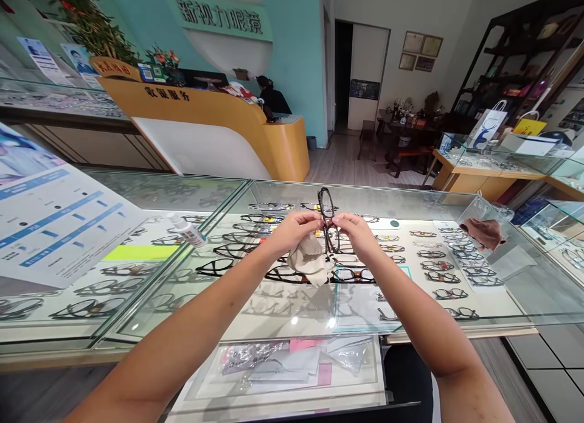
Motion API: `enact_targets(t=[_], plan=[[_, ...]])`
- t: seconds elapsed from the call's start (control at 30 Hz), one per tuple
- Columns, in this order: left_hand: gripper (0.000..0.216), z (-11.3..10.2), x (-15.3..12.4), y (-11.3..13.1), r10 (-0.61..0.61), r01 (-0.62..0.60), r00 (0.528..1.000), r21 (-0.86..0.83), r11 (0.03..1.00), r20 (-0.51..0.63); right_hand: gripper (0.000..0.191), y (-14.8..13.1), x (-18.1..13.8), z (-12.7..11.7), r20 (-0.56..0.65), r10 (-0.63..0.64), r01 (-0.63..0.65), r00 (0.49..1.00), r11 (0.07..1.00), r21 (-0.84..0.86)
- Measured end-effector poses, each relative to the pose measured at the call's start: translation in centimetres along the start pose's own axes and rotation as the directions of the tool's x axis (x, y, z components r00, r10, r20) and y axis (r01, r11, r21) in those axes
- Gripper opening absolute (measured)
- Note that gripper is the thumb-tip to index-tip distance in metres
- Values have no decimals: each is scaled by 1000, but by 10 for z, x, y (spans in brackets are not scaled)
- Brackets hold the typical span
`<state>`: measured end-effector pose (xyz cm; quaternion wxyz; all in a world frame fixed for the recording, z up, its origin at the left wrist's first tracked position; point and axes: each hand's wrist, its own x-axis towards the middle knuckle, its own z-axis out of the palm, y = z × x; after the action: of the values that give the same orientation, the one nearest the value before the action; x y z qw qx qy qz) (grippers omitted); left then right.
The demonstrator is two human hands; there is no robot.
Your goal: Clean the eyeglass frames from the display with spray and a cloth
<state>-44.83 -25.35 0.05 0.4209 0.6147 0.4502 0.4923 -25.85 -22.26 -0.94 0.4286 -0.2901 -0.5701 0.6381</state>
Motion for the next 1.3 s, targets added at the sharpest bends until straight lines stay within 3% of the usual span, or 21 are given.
enact_targets(t=[0.1,0.2,0.27,0.37,0.47,0.57,0.63,0.7,0.8,0.87,1.07,1.3], plan=[[28,-4,1,0,-37,36,997,-17,999,-61,36,-6,1,-5,0,32,-31,1000,996,82],[26,-14,2,2,-102,87,993,-214,973,-56,40,-15,4,-17,21,75,-77,997,982,175],[25,-22,1,6,-133,140,990,-468,873,48,43,-20,6,-25,81,102,-117,991,971,208],[19,-32,-1,12,-182,249,968,-739,626,172,47,-22,8,-32,167,110,-147,980,962,230],[16,-34,-3,17,-268,267,951,-850,455,155,49,-18,8,-32,158,109,-150,981,948,282],[31,-31,-2,17,-319,244,940,-892,381,121,52,-15,8,-29,129,97,-136,987,930,342],[37,-29,0,13,-331,267,935,-863,428,125,51,-15,8,-29,117,68,-106,991,925,364],[39,-25,1,8,-333,309,934,-767,562,132,48,-16,8,-29,111,36,-75,993,927,367],[40,-17,1,1,-294,303,951,-498,812,99,47,-17,7,-27,123,13,-55,992,936,346],[41,-11,-1,-1,-242,257,966,-326,910,88,49,-16,5,-24,149,21,-69,989,943,325],[33,0,-3,-4,-161,176,977,-103,979,140,55,-13,0,-12,228,34,-90,973,966,241],[35,2,-1,-9,-222,231,972,-168,958,74,50,-12,-2,-6,266,-18,-47,964,971,236]])
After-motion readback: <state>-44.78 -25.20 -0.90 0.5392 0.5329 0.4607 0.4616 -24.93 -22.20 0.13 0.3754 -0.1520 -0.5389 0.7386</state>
